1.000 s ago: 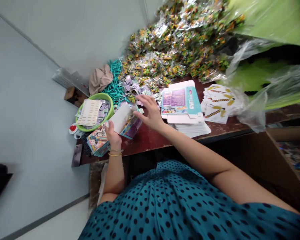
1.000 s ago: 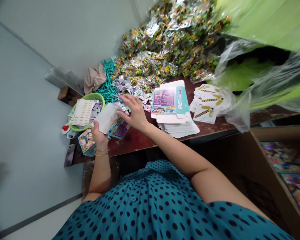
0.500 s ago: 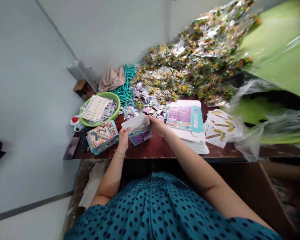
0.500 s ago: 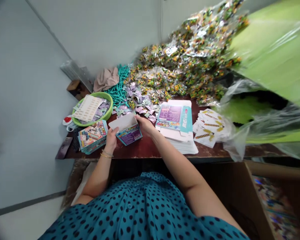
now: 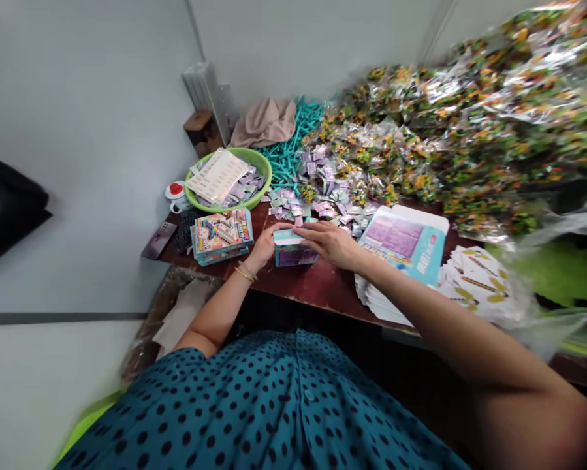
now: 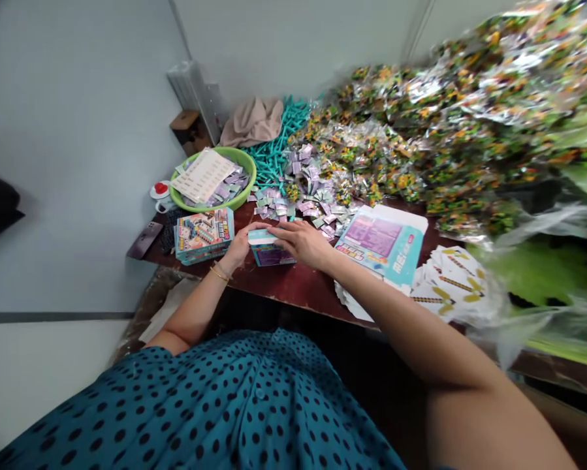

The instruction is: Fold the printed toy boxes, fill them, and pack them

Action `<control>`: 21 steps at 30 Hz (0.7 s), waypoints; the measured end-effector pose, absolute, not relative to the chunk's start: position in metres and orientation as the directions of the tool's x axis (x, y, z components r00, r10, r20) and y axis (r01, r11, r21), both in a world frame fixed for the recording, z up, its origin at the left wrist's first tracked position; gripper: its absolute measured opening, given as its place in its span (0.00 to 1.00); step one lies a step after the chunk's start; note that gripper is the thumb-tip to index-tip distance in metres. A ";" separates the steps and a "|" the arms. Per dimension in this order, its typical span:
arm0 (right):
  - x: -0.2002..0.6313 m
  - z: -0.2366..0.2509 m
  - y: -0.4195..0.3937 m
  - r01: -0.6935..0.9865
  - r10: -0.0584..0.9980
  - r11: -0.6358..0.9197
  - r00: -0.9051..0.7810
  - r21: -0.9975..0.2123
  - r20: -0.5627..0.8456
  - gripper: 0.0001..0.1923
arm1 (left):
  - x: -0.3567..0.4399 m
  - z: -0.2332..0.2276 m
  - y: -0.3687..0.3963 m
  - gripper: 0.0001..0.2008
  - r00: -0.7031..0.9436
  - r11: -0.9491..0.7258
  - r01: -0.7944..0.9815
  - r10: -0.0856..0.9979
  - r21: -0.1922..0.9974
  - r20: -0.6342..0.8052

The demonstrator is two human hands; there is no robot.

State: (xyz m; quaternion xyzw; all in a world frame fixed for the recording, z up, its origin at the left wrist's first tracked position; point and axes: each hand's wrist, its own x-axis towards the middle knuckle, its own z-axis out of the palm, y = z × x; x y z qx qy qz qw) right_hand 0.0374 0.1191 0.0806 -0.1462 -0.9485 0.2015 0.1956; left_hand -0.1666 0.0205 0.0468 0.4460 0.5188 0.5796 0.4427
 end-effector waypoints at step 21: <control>0.052 0.063 0.106 0.230 0.352 0.908 -0.872 -0.349 0.341 0.24 | -0.189 0.007 -0.024 0.41 0.204 -0.500 0.756 0.793 0.423 0.574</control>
